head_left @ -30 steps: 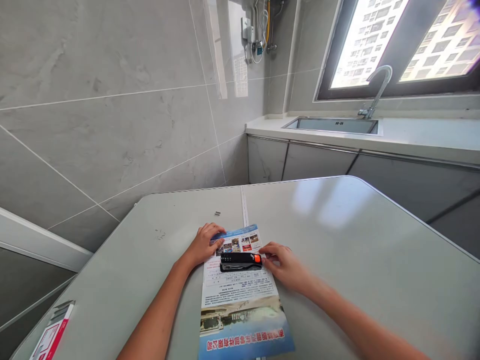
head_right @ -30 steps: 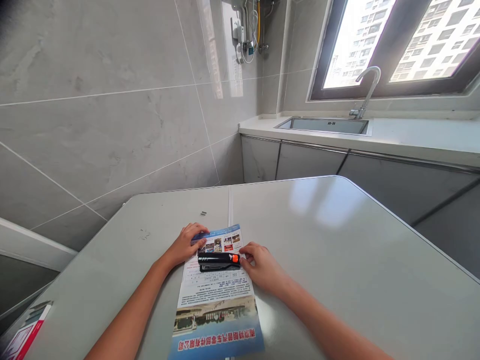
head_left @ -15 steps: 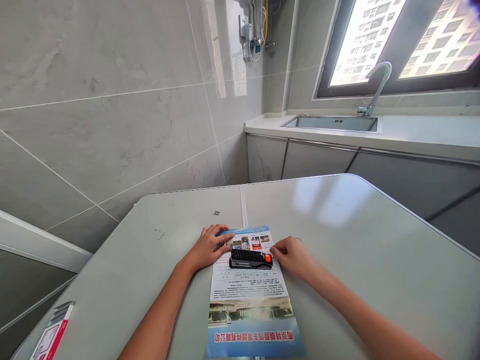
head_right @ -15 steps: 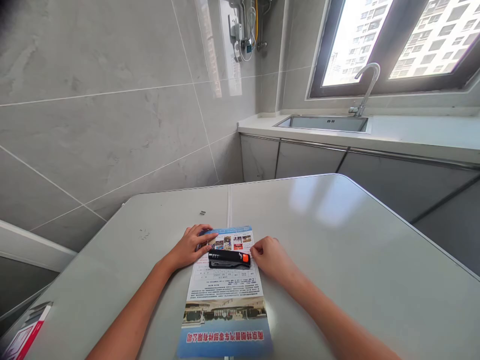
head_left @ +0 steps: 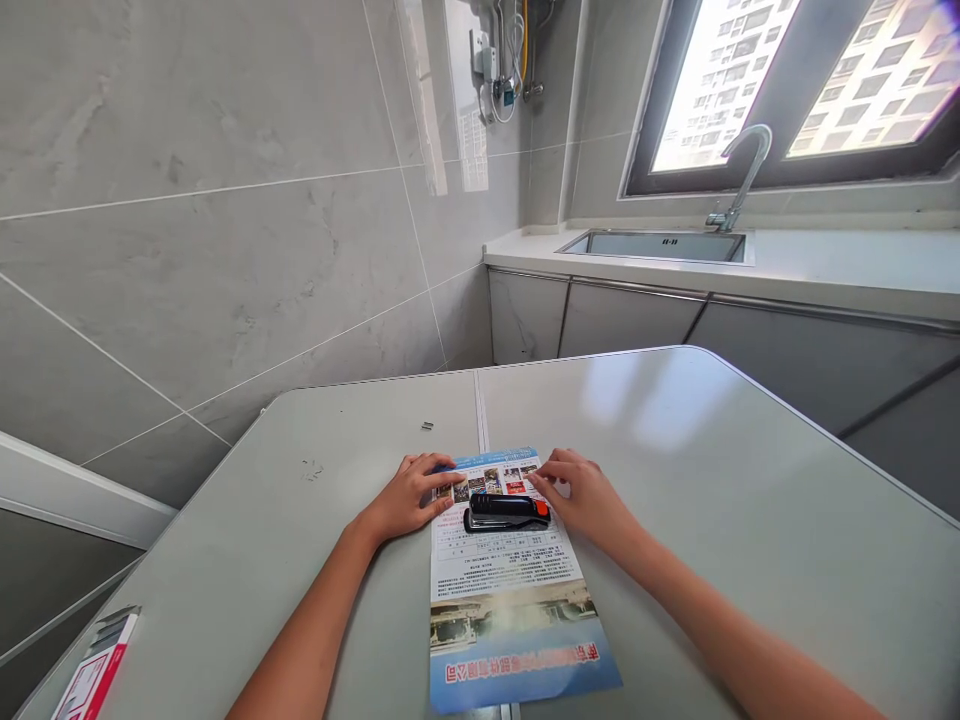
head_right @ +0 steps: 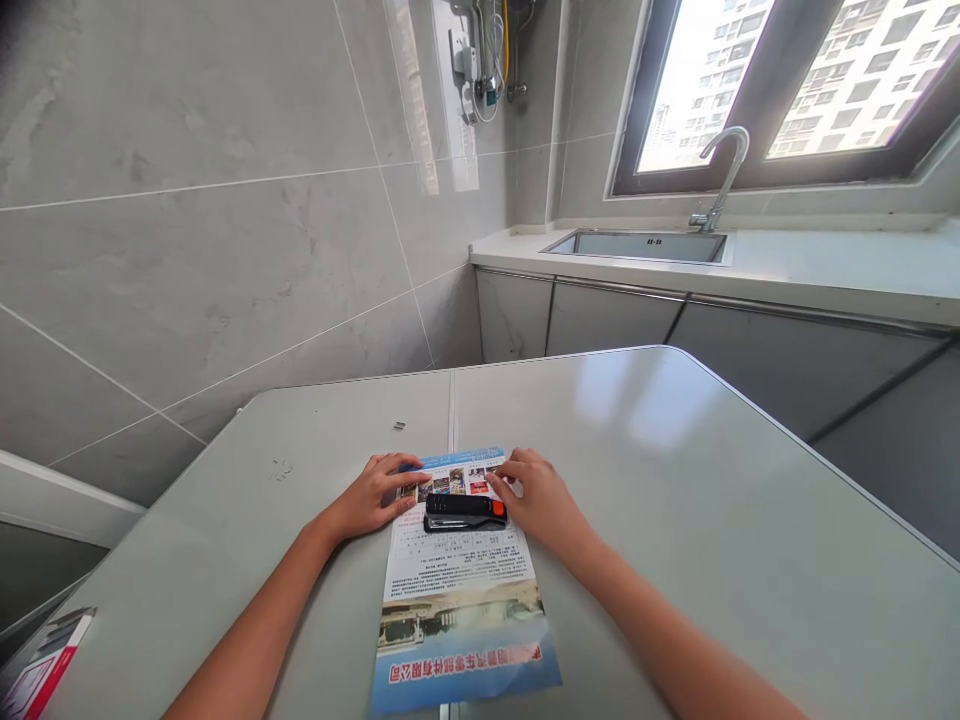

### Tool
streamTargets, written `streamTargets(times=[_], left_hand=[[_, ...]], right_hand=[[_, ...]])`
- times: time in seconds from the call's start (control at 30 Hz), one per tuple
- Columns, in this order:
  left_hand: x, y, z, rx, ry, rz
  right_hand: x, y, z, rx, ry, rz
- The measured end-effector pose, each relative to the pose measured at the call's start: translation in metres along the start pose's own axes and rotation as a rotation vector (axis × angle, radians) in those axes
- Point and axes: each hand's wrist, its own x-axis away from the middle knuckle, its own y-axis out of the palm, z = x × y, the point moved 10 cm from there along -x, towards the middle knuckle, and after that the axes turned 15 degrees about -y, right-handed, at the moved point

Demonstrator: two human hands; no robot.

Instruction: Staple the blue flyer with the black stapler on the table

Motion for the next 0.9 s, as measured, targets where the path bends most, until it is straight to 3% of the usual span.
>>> streamTargets(times=[0.1, 0.2, 0.47, 0.63, 0.77, 0.9], left_hand=[[0.000, -0.001, 0.000, 0.002, -0.007, 0.000], [-0.001, -0.001, 0.001, 0.001, -0.011, -0.004], [-0.001, 0.000, 0.001, 0.013, 0.010, -0.006], [-0.001, -0.001, 0.001, 0.025, 0.014, 0.001], [-0.001, -0.001, 0.001, 0.029, 0.013, -0.007], [-0.001, -0.001, 0.001, 0.035, 0.008, -0.006]], right_hand=[[-0.001, 0.017, -0.021, -0.120, -0.159, -0.093], [0.005, 0.035, -0.030, -0.089, -0.213, -0.172], [0.002, 0.041, -0.021, -0.136, -0.124, -0.018], [-0.001, 0.045, -0.014, -0.168, -0.111, -0.016], [-0.001, 0.035, -0.016, -0.164, -0.153, 0.025], [-0.001, 0.007, -0.025, -0.110, -0.254, 0.183]])
